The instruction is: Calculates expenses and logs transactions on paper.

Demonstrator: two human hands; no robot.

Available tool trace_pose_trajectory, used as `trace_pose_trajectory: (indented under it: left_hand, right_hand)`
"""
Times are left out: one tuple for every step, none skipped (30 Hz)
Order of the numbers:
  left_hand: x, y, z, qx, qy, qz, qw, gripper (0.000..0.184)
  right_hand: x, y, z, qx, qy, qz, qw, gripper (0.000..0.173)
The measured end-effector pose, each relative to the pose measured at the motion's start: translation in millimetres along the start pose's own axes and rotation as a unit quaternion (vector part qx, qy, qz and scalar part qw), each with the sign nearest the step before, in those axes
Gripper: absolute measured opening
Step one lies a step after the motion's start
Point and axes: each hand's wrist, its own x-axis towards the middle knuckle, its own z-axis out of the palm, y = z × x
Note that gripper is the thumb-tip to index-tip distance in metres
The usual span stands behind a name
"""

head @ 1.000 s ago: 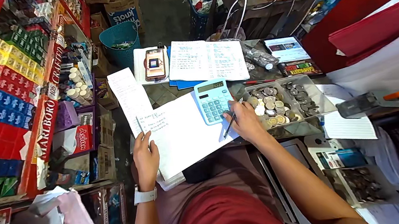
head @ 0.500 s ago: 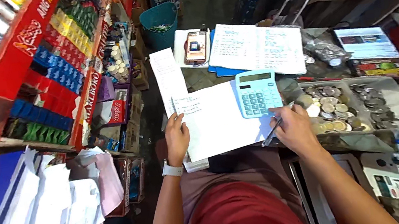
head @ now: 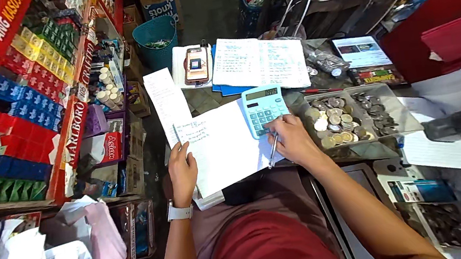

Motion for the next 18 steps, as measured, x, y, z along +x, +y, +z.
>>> trace_pose_trajectory:
  left_hand:
    - [0.0,-0.2,0.3,0.002,0.003,0.001,1.000,0.032]
    - [0.0,0.0,0.4,0.002,0.006,0.003,1.000,0.032]
    - [-0.1,0.2,0.4,0.001,0.008,0.004,1.000,0.032]
    - [-0.3,-0.1,0.4,0.002,0.009,0.005,1.000,0.032]
    - [-0.7,-0.4,0.6,0.003,0.010,0.005,1.000,0.032]
    - [-0.9,-0.2,0.6,0.003,0.010,0.005,1.000,0.032]
    - [-0.6,0.3,0.6,0.003,0.008,0.004,1.000,0.032]
    - [-0.4,0.7,0.6,0.002,0.008,0.003,1.000,0.032]
    - [-0.6,0.8,0.8,0.001,0.010,0.005,1.000,0.032]
    - [-0.8,1.0,0.9,0.001,0.011,0.005,1.000,0.032]
    - [-0.7,1.1,1.1,0.002,0.011,0.003,1.000,0.032]
    - [-0.5,1.2,1.2,0.004,0.011,0.002,1.000,0.032]
    - [-0.4,1.0,1.4,0.006,0.012,0.003,1.000,0.032]
    - [-0.3,0.5,1.3,0.008,0.012,0.005,1.000,0.031]
    - [-0.2,-0.2,0.9,0.009,0.010,0.007,1.000,0.032]
    - [-0.3,-1.1,0.4,0.009,0.008,0.008,1.000,0.032]
    - [-0.3,-2.0,-0.1,0.008,0.004,0.009,1.000,0.032]
    - [-0.6,-2.9,-0.3,0.006,0.004,0.009,1.000,0.032]
  right_hand:
    - [5.0,1.2,2.9,-0.004,0.004,-0.005,1.000,0.020]
    - [10.3,2.4,4.4,-0.004,0.013,-0.008,1.000,0.019]
    - [15.1,3.4,4.7,-0.001,0.013,-0.006,1.000,0.020]
    - [18.6,4.7,4.9,0.002,0.003,-0.004,1.000,0.023]
    - [20.0,6.6,5.4,0.005,-0.014,0.000,1.000,0.024]
    - [18.9,8.3,5.3,0.003,-0.022,0.001,1.000,0.023]
    - [15.5,9.4,4.2,0.000,-0.016,-0.003,1.000,0.024]
    - [10.3,10.0,2.4,-0.008,0.003,-0.008,1.000,0.024]
    - [3.4,9.8,0.4,-0.019,0.025,-0.012,0.999,0.024]
    - [-3.6,9.4,-1.2,-0.031,0.039,-0.014,0.999,0.025]
    - [-9.6,9.1,-2.2,-0.041,0.039,-0.012,0.998,0.027]
    - [-13.5,8.4,-2.3,-0.046,0.035,-0.010,0.998,0.029]
    - [-14.9,7.3,-1.5,-0.047,0.035,-0.009,0.998,0.029]
    - [-13.8,5.6,-0.9,-0.045,0.038,-0.007,0.998,0.028]
    - [-10.7,3.3,-0.2,-0.037,0.037,-0.006,0.999,0.027]
    - [-7.0,1.0,0.9,-0.028,0.031,-0.004,0.999,0.027]
    - [-3.1,-0.5,2.4,-0.023,0.014,0.000,1.000,0.029]
    - [0.2,-0.8,4.5,-0.019,-0.008,0.007,1.000,0.031]
